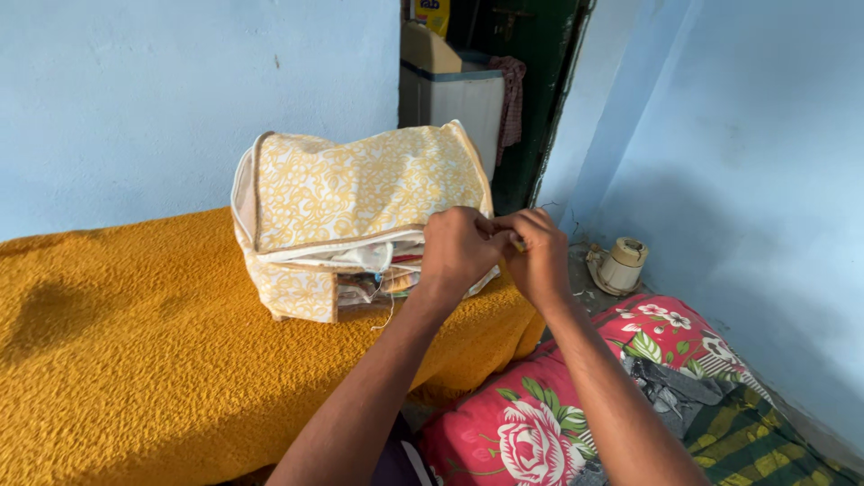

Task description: The person folds multiple towels and bed linens on a yellow-covered table, stacking them neatly. The person then places the folded items into a fabric storage bag and zips it closed.

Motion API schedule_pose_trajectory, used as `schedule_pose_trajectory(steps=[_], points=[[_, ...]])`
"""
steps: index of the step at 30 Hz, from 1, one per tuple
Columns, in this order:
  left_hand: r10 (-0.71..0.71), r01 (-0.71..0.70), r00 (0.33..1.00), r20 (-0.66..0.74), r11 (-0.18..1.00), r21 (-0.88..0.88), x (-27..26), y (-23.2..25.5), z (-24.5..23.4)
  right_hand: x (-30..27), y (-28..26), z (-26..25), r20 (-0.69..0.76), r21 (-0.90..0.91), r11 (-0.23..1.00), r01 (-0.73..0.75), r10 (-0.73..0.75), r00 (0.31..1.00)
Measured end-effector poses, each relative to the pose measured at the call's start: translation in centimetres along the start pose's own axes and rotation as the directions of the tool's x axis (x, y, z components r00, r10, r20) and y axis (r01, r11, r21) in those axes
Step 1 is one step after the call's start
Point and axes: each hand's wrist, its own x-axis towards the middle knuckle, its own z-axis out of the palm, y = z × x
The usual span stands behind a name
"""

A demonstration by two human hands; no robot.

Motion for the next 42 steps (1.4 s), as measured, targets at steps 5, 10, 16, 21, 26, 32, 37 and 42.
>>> schedule_pose_trajectory(steps=[5, 10, 16, 21, 26, 32, 37, 42], points=[[0.018, -0.017, 0.998, -0.055, 1.0, 0.017, 0.0, -0.4, 0.4, 0.0, 0.0, 0.3, 0.051, -0.009, 1.0, 0.005, -0.005, 0.999], [0.036, -0.034, 0.999, -0.036, 0.997, 0.068, -0.1, -1.0, 1.4, 0.3, 0.4, 0.1, 0.035, -0.022, 0.996, 0.087, -0.086, 0.996], [0.256, -0.25, 0.962, -0.097, 0.965, 0.075, 0.0, -2.8, 2.2, 0.5, 1.7, -0.4, 0.149, -0.01, 0.995, 0.1, -0.097, 0.984], [0.276, -0.271, 0.959, -0.056, 0.958, 0.092, 0.0, -3.2, 0.9, 0.6, 3.0, -0.7, 0.174, -0.023, 0.991, 0.135, -0.129, 0.976], [0.238, -0.238, 0.971, 0.028, 0.95, 0.2, -1.6, -1.7, -3.3, 1.0, 4.7, -2.0, 0.093, -0.093, 0.982, 0.164, -0.155, 0.984], [0.236, -0.199, 0.968, -0.088, 0.931, 0.304, -3.3, -3.7, -13.5, 1.1, 5.8, -1.7, 0.028, -0.137, 0.984, 0.114, -0.112, 0.993], [0.198, -0.091, 0.957, -0.212, 0.898, 0.43, -4.7, -7.3, -23.8, 1.5, 5.2, -1.0, 0.047, -0.178, 0.984, 0.033, -0.025, 0.999], [0.126, -0.02, 0.947, -0.297, 0.942, 0.334, -5.7, -10.5, -27.7, 3.6, 1.1, -0.8, 0.234, -0.277, 0.959, 0.053, 0.014, 0.972]])
